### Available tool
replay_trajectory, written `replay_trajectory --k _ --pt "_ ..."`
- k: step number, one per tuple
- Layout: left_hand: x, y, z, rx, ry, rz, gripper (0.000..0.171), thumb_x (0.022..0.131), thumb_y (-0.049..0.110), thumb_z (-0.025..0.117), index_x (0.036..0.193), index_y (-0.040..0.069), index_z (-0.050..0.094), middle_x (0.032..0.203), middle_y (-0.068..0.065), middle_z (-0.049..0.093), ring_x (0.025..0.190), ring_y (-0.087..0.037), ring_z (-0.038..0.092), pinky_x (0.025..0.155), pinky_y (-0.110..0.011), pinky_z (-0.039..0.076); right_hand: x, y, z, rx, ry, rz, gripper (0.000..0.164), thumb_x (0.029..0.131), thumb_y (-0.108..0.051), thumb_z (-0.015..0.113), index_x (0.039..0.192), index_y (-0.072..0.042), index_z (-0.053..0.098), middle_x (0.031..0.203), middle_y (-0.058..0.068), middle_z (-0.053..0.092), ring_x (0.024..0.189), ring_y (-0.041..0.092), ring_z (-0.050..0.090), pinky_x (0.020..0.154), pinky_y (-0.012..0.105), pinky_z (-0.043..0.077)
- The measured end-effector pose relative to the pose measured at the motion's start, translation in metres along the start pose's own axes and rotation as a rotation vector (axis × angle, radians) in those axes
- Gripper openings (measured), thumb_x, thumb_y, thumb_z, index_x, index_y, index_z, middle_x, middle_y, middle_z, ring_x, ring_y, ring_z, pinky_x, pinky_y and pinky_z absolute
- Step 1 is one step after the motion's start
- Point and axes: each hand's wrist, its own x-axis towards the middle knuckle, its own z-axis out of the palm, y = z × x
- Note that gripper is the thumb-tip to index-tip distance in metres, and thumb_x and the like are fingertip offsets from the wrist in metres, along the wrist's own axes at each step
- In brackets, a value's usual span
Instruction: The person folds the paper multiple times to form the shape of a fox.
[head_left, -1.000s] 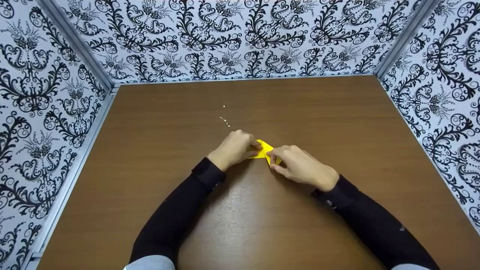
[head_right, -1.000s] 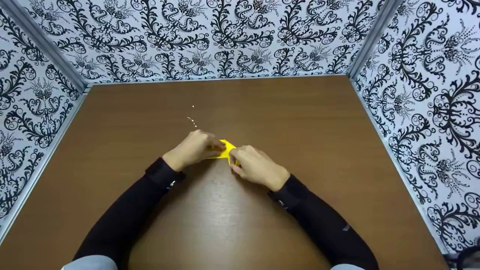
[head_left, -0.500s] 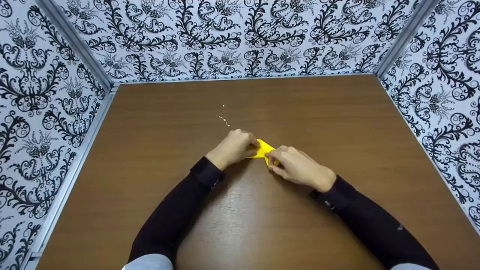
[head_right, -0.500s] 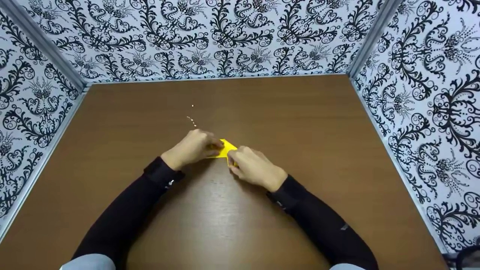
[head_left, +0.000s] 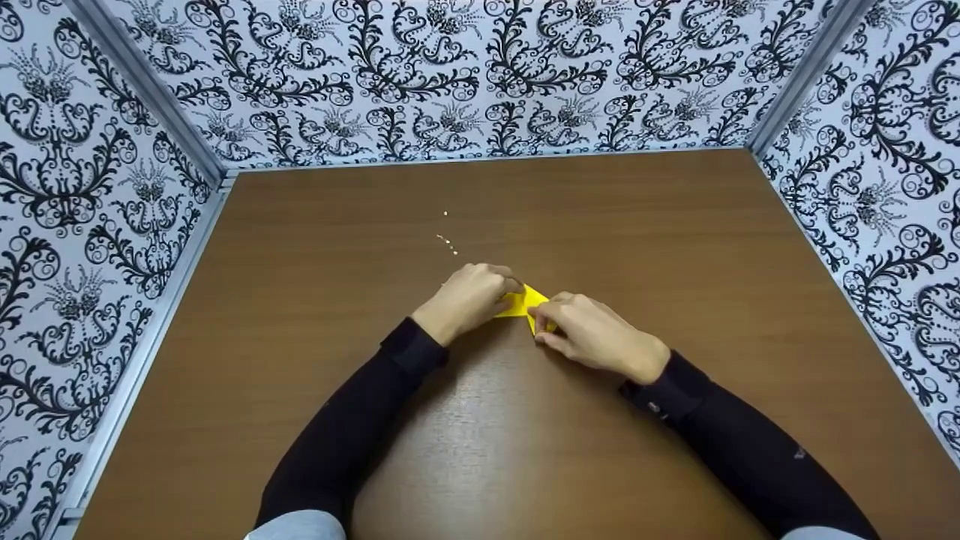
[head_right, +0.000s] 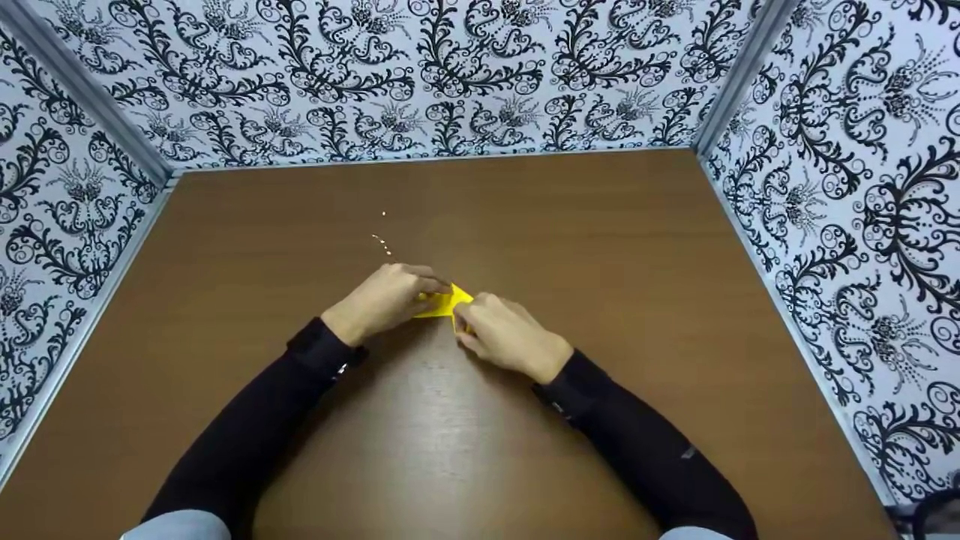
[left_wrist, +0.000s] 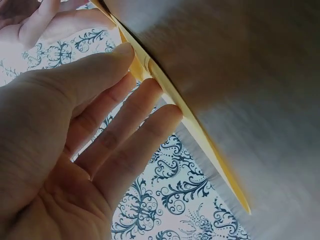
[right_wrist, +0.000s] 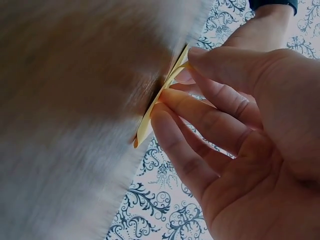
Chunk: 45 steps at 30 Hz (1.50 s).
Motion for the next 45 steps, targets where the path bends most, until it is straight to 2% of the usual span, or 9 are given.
replay_trajectory --k 9,15,20,23,28,31,37,45 --pt "-0.001 0.003 0.002 0.118 -0.033 -0.014 0.017 0.112 0.015 0.078 0.123 0.011 0.091 0.133 -0.006 0.088 0.118 -0.032 0.085 0.098 -0.053 0.071 0.002 0.001 0.002 0.006 0.006 -0.011 0.007 0.107 -0.015 0.086 0.105 -0.012 0.08 0.111 0.008 0.082 0.105 0.025 0.077 0.086 0.043 0.067" --pt "-0.002 0.0 0.001 0.122 -0.028 -0.012 0.016 0.112 0.017 0.078 0.122 0.014 0.091 0.135 -0.004 0.088 0.118 -0.032 0.086 0.094 -0.056 0.07 0.005 0.0 0.0 0.001 -0.005 -0.02 0.007 0.107 -0.019 0.087 0.106 -0.015 0.081 0.109 0.003 0.082 0.109 0.024 0.077 0.089 0.043 0.068" --pt "-0.001 -0.003 -0.001 0.109 -0.019 0.002 0.011 0.111 0.015 0.079 0.114 0.014 0.09 0.134 -0.003 0.088 0.116 -0.032 0.086 0.091 -0.056 0.07 0.006 0.001 -0.01 0.063 -0.003 -0.008 0.017 0.109 -0.03 0.086 0.113 -0.013 0.086 0.112 0.002 0.086 0.108 0.024 0.081 0.092 0.045 0.069" --pt "0.0 -0.004 -0.001 0.106 -0.015 0.009 0.011 0.111 0.015 0.08 0.113 0.014 0.09 0.133 -0.003 0.088 0.116 -0.031 0.086 0.089 -0.057 0.07 0.007 0.005 -0.019 0.096 0.023 0.023 0.023 0.113 -0.031 0.081 0.119 -0.01 0.087 0.115 0.004 0.088 0.106 0.024 0.083 0.093 0.046 0.069" --pt "0.001 -0.005 -0.001 0.091 0.002 0.021 0.013 0.11 0.015 0.081 0.119 0.015 0.091 0.131 -0.004 0.089 0.114 -0.031 0.086 0.091 -0.055 0.071 0.013 0.017 -0.031 0.137 0.089 0.134 0.015 0.114 -0.017 0.078 0.119 -0.007 0.088 0.111 0.006 0.089 0.098 0.02 0.082 0.089 0.042 0.068" --pt "0.002 -0.006 -0.001 0.078 0.012 0.026 0.012 0.109 0.011 0.081 0.116 0.014 0.091 0.129 -0.006 0.089 0.114 -0.032 0.087 0.093 -0.053 0.071 0.021 0.024 -0.034 0.163 0.104 0.219 0.012 0.111 -0.015 0.081 0.117 -0.008 0.089 0.106 0.005 0.088 0.091 0.019 0.078 0.084 0.037 0.064" --pt "0.001 -0.005 0.002 0.071 0.029 0.026 0.012 0.109 0.008 0.079 0.11 0.013 0.09 0.128 -0.006 0.089 0.112 -0.031 0.087 0.091 -0.051 0.072 0.043 0.037 -0.034 0.18 0.049 0.331 0.009 0.109 -0.018 0.085 0.11 -0.011 0.09 0.099 0.005 0.086 0.084 0.019 0.072 0.079 0.032 0.059" --pt "-0.001 -0.001 0.006 0.075 0.028 0.021 0.012 0.109 0.008 0.078 0.107 0.011 0.089 0.124 -0.006 0.089 0.105 -0.033 0.086 0.085 -0.053 0.072 0.065 0.051 -0.025 0.207 -0.056 0.367 0.005 0.106 -0.014 0.086 0.106 -0.012 0.091 0.095 0.006 0.086 0.076 0.017 0.071 0.071 0.026 0.058"
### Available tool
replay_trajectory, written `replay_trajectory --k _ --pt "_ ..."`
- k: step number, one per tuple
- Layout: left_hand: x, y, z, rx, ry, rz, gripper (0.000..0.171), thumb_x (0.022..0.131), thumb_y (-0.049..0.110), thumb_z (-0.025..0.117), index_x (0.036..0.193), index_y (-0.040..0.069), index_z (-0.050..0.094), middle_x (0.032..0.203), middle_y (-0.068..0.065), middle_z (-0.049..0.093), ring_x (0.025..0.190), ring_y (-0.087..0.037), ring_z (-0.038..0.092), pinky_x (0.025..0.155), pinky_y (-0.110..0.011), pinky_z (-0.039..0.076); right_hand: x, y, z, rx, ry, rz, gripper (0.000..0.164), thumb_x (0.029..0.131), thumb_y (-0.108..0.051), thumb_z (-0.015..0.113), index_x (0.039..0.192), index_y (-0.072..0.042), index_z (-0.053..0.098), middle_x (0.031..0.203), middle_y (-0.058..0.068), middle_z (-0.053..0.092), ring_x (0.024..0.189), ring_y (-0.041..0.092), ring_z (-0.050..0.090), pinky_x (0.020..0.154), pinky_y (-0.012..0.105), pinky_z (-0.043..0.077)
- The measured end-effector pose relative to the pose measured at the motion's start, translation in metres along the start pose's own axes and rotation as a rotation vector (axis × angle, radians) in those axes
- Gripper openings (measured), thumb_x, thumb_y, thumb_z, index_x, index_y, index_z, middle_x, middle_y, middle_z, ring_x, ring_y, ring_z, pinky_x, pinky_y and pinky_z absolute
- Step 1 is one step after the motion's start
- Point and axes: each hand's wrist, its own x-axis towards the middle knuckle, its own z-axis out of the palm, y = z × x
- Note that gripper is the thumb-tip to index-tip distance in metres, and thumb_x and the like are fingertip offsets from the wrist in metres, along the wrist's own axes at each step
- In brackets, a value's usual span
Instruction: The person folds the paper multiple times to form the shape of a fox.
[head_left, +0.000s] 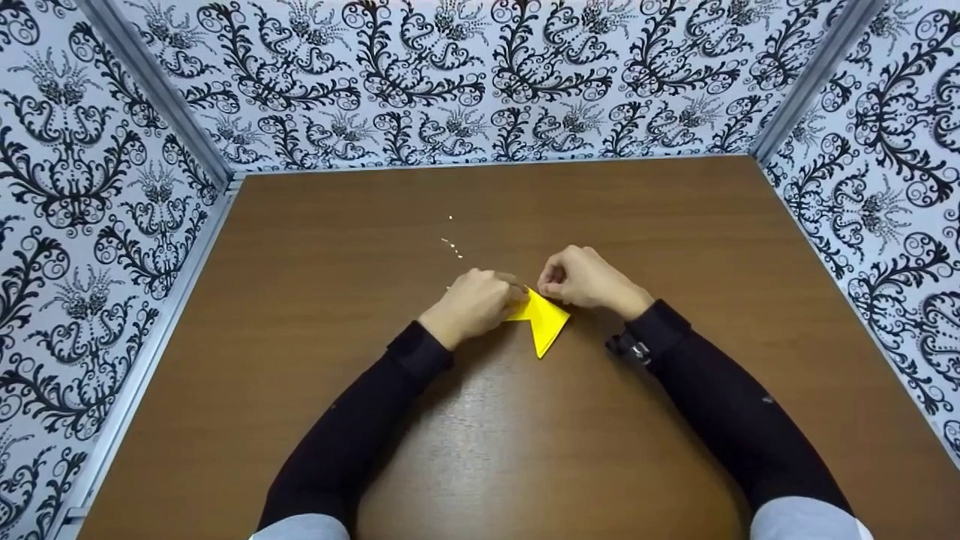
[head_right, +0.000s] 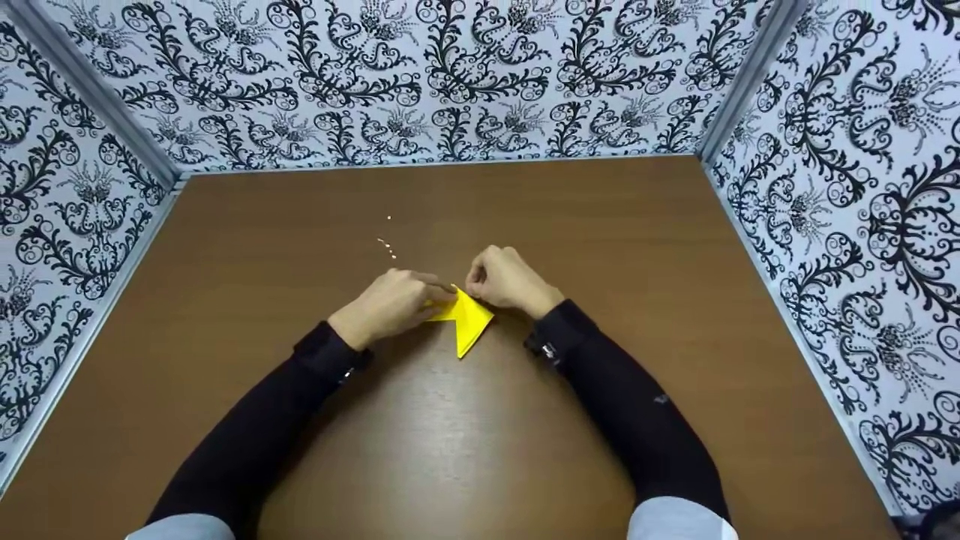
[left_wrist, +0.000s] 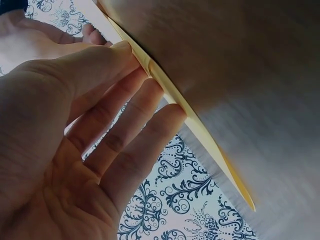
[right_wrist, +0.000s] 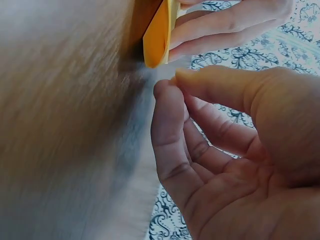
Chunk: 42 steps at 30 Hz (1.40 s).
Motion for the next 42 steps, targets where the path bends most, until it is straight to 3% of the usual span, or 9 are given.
replay_trajectory --k 12,17,32,42 --pt "-0.001 0.002 0.002 -0.003 -0.015 -0.015 0.011 0.11 0.01 0.079 0.111 0.011 0.09 0.12 -0.008 0.089 0.106 -0.033 0.086 0.088 -0.057 0.071 0.013 -0.001 0.004 0.07 -0.103 0.077 0.007 0.105 -0.013 0.087 0.104 -0.007 0.09 0.093 0.01 0.086 0.068 0.013 0.074 0.064 0.021 0.06" --pt "-0.001 0.003 0.002 0.001 -0.027 -0.022 0.014 0.112 0.014 0.078 0.115 0.012 0.091 0.126 -0.007 0.089 0.112 -0.032 0.087 0.092 -0.055 0.072 0.017 0.0 0.007 0.057 -0.093 0.104 0.008 0.105 -0.016 0.088 0.103 -0.008 0.091 0.091 0.008 0.086 0.067 0.011 0.072 0.063 0.02 0.058" --pt "0.0 0.006 0.0 0.025 -0.014 -0.029 0.013 0.112 0.011 0.076 0.107 0.009 0.088 0.113 -0.008 0.087 0.1 -0.034 0.085 0.085 -0.056 0.071 0.016 -0.006 0.004 0.053 -0.073 0.162 0.009 0.101 -0.017 0.093 0.1 -0.008 0.092 0.092 0.009 0.088 0.069 0.013 0.073 0.063 0.021 0.057" --pt "-0.001 0.005 -0.001 0.009 -0.04 -0.052 0.017 0.113 0.014 0.076 0.123 0.012 0.09 0.129 -0.006 0.088 0.115 -0.032 0.086 0.095 -0.055 0.071 0.009 -0.004 0.002 -0.031 -0.059 0.122 0.011 0.101 -0.019 0.094 0.099 -0.008 0.093 0.091 0.008 0.087 0.073 0.016 0.069 0.067 0.023 0.055"
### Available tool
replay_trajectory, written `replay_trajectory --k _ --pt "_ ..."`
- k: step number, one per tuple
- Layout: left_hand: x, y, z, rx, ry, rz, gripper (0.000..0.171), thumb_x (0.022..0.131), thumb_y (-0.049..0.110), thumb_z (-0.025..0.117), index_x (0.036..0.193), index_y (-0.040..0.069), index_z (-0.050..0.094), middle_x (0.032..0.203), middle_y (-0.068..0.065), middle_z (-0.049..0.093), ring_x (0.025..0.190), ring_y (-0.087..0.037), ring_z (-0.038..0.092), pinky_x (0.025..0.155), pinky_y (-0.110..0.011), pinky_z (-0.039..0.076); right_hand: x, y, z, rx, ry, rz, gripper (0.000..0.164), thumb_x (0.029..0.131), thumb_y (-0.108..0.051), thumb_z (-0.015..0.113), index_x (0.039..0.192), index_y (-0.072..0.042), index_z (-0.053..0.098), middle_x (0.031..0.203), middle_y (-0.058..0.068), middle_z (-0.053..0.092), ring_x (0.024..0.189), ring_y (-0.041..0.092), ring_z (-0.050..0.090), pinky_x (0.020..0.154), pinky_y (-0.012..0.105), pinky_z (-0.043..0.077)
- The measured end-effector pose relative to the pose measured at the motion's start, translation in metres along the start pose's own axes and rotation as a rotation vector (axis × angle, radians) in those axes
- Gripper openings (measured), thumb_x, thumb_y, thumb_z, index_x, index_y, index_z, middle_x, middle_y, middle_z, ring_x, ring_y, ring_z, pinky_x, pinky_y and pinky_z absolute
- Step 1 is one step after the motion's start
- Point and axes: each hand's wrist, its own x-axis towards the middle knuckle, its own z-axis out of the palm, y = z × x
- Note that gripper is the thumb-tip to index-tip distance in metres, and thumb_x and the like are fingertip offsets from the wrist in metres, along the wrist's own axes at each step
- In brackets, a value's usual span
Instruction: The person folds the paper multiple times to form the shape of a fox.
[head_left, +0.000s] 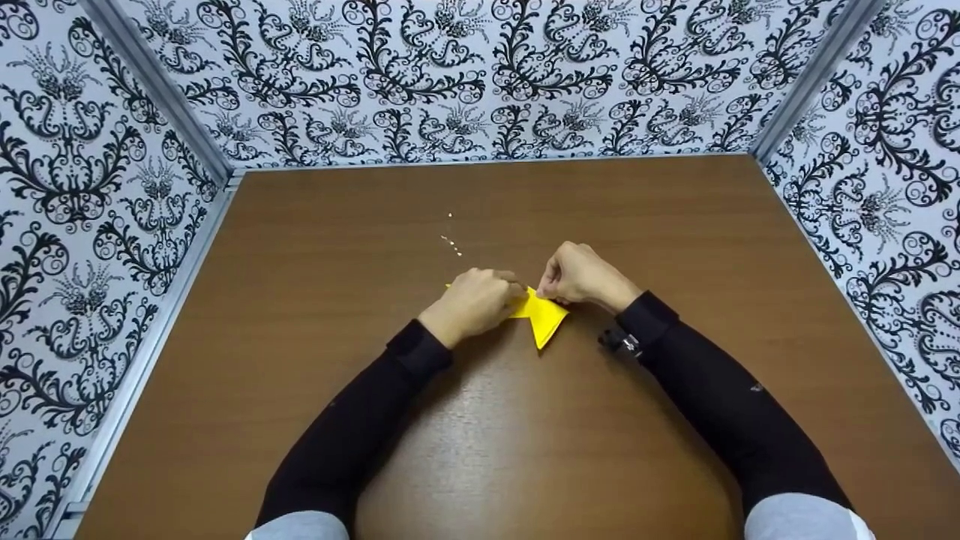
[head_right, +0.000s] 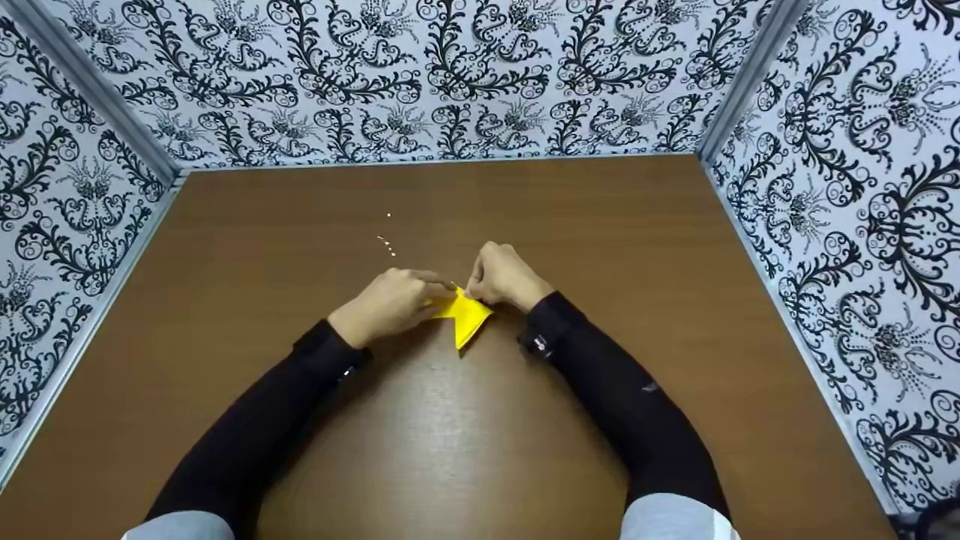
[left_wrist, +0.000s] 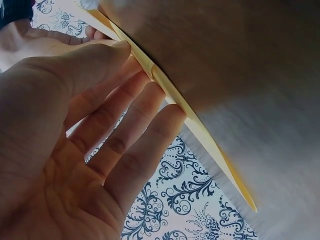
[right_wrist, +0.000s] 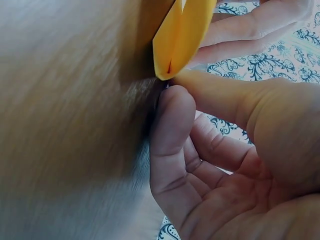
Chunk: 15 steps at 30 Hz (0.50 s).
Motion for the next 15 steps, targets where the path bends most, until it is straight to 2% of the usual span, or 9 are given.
replay_trajectory --k 5,15 --pt "0.001 0.001 0.0 -0.024 -0.015 -0.019 0.02 0.114 0.013 0.075 0.127 0.012 0.09 0.132 -0.005 0.088 0.115 -0.035 0.086 0.095 -0.056 0.071 -0.007 0.002 0.0 -0.049 0.012 -0.02 0.013 0.102 -0.021 0.092 0.099 -0.009 0.093 0.096 0.007 0.087 0.081 0.02 0.069 0.074 0.028 0.055" --pt "0.001 0.002 0.0 -0.037 -0.017 -0.017 0.021 0.115 0.014 0.073 0.13 0.009 0.088 0.133 -0.008 0.087 0.117 -0.038 0.085 0.098 -0.056 0.071 -0.02 0.009 -0.001 -0.046 -0.003 -0.013 0.012 0.104 -0.02 0.091 0.099 -0.009 0.091 0.098 0.008 0.086 0.081 0.019 0.068 0.075 0.029 0.055"
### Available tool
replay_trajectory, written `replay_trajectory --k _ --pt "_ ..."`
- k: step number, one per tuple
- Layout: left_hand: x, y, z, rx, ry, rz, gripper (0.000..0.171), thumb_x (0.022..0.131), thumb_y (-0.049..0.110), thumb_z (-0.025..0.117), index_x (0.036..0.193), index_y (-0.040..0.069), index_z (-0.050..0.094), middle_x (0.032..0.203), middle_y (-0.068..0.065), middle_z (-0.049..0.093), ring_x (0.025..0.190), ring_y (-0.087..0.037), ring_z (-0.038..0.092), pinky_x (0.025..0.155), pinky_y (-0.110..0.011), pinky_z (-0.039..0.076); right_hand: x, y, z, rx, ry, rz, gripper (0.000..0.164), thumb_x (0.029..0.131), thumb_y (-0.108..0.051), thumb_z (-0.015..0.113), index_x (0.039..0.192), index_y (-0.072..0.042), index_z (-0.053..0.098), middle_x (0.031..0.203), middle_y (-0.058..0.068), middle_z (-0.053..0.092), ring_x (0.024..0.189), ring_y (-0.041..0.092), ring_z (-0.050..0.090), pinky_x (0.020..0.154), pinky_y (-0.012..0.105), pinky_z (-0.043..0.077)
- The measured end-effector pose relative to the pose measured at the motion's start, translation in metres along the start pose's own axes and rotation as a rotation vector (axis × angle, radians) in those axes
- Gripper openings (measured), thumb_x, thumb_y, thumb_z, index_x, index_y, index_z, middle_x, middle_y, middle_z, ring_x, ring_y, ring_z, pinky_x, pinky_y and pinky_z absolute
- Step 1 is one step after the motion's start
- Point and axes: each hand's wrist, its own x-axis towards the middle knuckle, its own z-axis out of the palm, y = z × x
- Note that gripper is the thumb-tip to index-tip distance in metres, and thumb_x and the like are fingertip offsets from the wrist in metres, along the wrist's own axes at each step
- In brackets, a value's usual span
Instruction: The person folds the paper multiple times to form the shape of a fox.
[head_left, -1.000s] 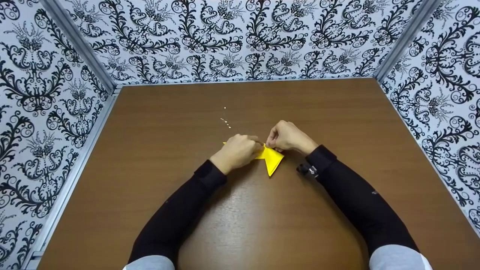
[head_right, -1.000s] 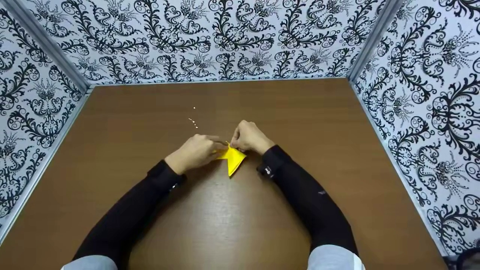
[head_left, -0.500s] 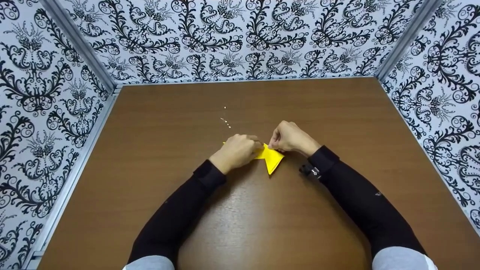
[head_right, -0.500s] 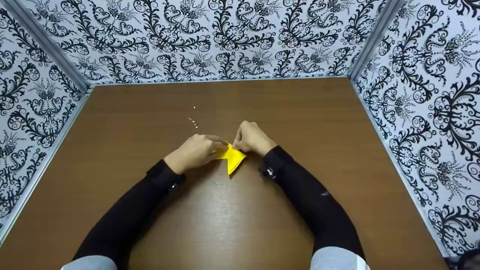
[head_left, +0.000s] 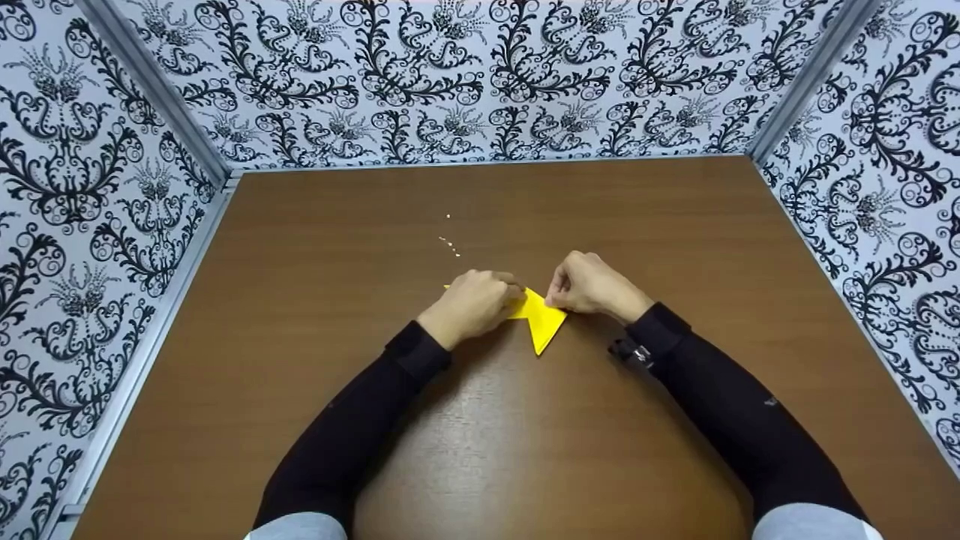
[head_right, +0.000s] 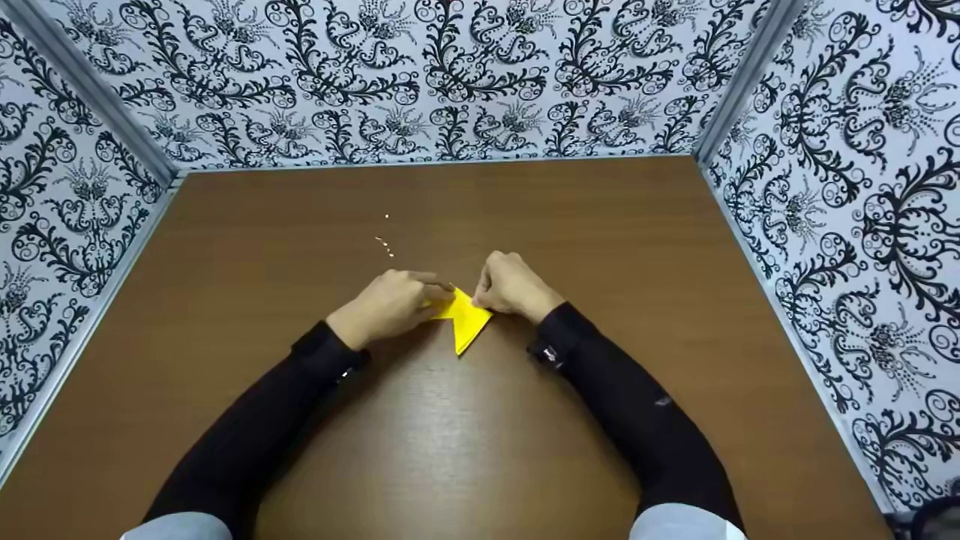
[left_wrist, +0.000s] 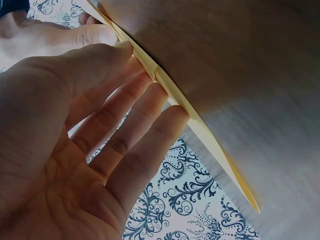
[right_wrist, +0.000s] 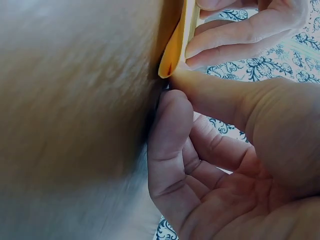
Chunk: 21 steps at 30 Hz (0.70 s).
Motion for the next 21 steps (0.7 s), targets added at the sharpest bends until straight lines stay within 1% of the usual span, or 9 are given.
replay_trajectory --k 5,13,21 --pt "0.0 0.0 0.0 0.006 -0.005 -0.001 0.022 0.116 0.014 0.072 0.13 0.009 0.089 0.135 -0.009 0.086 0.118 -0.038 0.085 0.098 -0.056 0.072 -0.007 0.004 -0.001 -0.011 -0.009 0.006 0.011 0.105 -0.019 0.089 0.102 -0.009 0.091 0.101 0.008 0.086 0.085 0.02 0.068 0.08 0.031 0.056" --pt "0.0 -0.001 0.001 0.007 -0.019 0.001 0.023 0.116 0.014 0.073 0.131 0.01 0.088 0.138 -0.009 0.086 0.123 -0.036 0.084 0.103 -0.055 0.07 -0.02 0.01 -0.001 -0.006 -0.017 0.023 0.01 0.108 -0.018 0.086 0.104 -0.009 0.09 0.102 0.009 0.084 0.084 0.019 0.067 0.078 0.031 0.055" --pt "-0.001 -0.002 0.0 0.02 -0.02 0.027 0.022 0.112 0.01 0.077 0.131 0.009 0.088 0.14 -0.009 0.085 0.125 -0.036 0.084 0.104 -0.054 0.071 -0.032 0.018 0.002 -0.004 0.026 -0.021 0.009 0.106 -0.016 0.089 0.1 -0.009 0.09 0.099 0.009 0.083 0.08 0.018 0.065 0.077 0.031 0.056"
